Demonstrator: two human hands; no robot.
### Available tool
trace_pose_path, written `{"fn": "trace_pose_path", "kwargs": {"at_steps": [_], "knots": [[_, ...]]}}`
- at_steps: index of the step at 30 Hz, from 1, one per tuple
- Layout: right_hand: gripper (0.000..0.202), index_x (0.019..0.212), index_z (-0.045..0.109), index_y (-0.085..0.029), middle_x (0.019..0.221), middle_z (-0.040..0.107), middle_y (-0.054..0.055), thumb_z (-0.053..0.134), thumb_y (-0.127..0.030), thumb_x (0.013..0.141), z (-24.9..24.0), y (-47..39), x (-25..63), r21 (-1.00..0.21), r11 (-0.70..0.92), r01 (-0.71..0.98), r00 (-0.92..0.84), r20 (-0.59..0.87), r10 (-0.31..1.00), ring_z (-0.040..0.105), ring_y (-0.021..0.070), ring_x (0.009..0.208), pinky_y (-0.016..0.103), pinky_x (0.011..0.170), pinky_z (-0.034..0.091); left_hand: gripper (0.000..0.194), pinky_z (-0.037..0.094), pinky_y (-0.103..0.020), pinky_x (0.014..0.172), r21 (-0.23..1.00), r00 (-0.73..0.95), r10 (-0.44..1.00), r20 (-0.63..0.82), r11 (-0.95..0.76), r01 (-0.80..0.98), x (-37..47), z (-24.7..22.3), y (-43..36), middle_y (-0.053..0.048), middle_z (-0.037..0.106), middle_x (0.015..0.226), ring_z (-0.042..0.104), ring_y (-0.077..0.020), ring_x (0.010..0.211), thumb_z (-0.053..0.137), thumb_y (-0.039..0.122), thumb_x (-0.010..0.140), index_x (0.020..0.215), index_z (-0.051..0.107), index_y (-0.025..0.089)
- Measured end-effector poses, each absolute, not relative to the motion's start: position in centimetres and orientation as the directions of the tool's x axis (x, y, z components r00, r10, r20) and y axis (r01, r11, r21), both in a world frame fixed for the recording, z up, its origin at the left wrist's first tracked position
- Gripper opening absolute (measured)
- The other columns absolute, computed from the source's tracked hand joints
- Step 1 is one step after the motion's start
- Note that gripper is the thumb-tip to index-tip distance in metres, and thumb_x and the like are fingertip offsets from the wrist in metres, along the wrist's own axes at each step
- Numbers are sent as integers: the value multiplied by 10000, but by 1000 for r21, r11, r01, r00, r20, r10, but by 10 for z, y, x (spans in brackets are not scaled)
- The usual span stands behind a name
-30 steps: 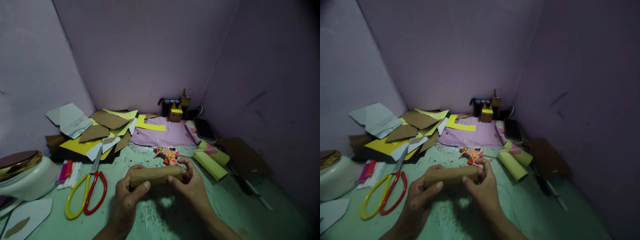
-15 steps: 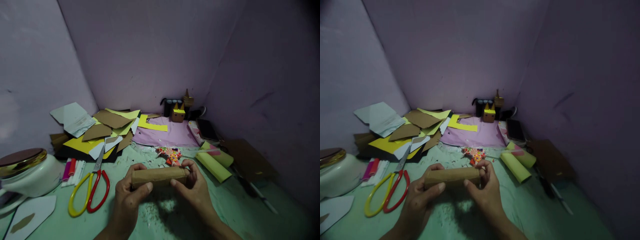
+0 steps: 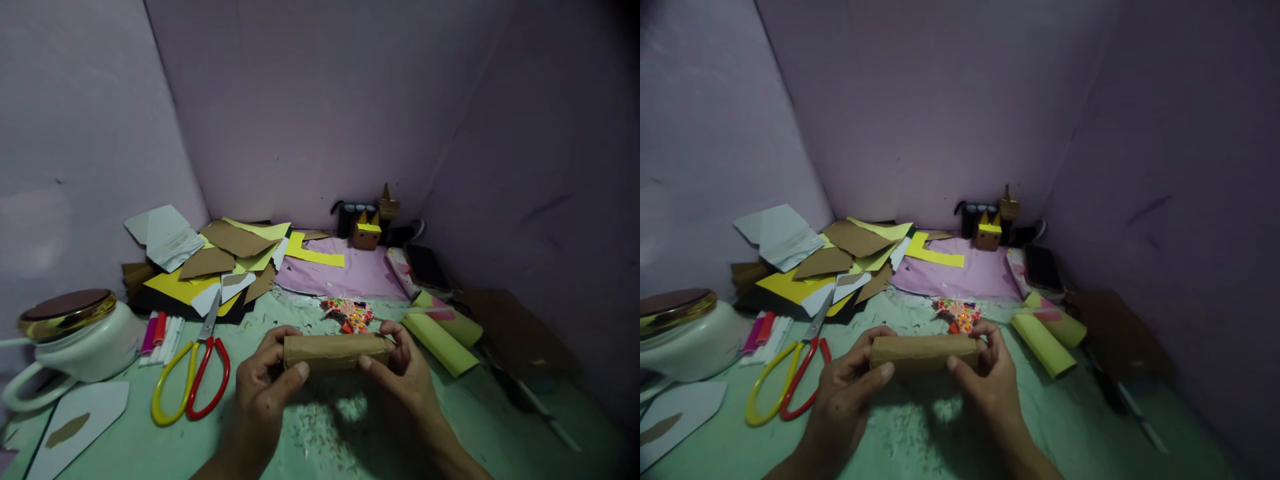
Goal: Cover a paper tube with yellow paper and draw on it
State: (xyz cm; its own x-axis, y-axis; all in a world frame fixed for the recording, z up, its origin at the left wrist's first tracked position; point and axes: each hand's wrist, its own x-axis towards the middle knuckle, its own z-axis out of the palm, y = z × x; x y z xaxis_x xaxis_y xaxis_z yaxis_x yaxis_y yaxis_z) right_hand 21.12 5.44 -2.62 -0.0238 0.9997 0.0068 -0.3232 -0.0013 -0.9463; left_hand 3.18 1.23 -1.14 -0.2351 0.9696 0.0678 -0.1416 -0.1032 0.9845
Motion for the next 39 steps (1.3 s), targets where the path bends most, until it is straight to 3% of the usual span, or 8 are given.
{"fn": "trace_pose_path", "kwargs": {"at_steps": [8,13,18,22,28,33,39], "knots": [[543,960,447,-245,633,644,-52,824,-333,580,-23,55,210,-911,20,-412,-4,24,1000,534,132,582,229,561,400,262,413,-327,882,924,-326,934,-147,11,-383,32,-3,17,-44,575,1074,498,-316,1107,817,309,509,734,768,186],[524,945,457,-241,644,652,-51,828,-311,580,-22,59,214,-895,63,-442,47,48,998,533,117,593,212,573,411,277,388,-372,958,915,-387,904,-182,11,-404,29,0,21,-56,598,1088,462,-363,1178,842,303,416,643,744,177],[447,901,459,-246,640,614,-79,796,-255,608,-22,60,215,-879,86,-469,23,85,996,504,93,577,183,545,385,238,391,-356,969,924,-389,907,-162,2,-382,27,-5,23,-60,604,1110,438,-353,1217,835,303,449,633,746,180],[463,984,473,-243,653,634,-66,752,-262,615,-26,60,213,-903,82,-421,-30,104,994,513,109,579,204,551,391,234,391,-387,981,929,-383,909,-163,10,-371,29,-4,22,-59,609,1093,460,-359,1194,829,302,461,646,751,182],[553,1055,486,-206,747,624,-27,726,-240,558,-12,53,208,-981,-14,-192,-61,-2,998,530,150,669,238,575,415,198,435,-331,883,969,-311,949,-57,-23,-246,32,-10,16,-54,584,1082,528,-307,1082,788,307,580,730,768,179],[558,1017,479,-211,690,592,-40,743,-273,530,-12,54,212,-983,-45,-177,11,-47,999,489,148,618,236,526,402,234,451,-300,819,975,-174,985,-11,-28,-219,32,-14,15,-59,569,1111,556,-262,1016,731,316,690,887,744,190],[507,1002,508,-241,722,580,-50,787,-294,582,-31,57,218,-978,22,-209,63,9,998,501,137,637,211,540,399,111,455,-243,753,976,-216,975,44,-88,-198,31,-9,17,-75,557,1102,534,-245,1048,708,272,689,685,683,163]]}}
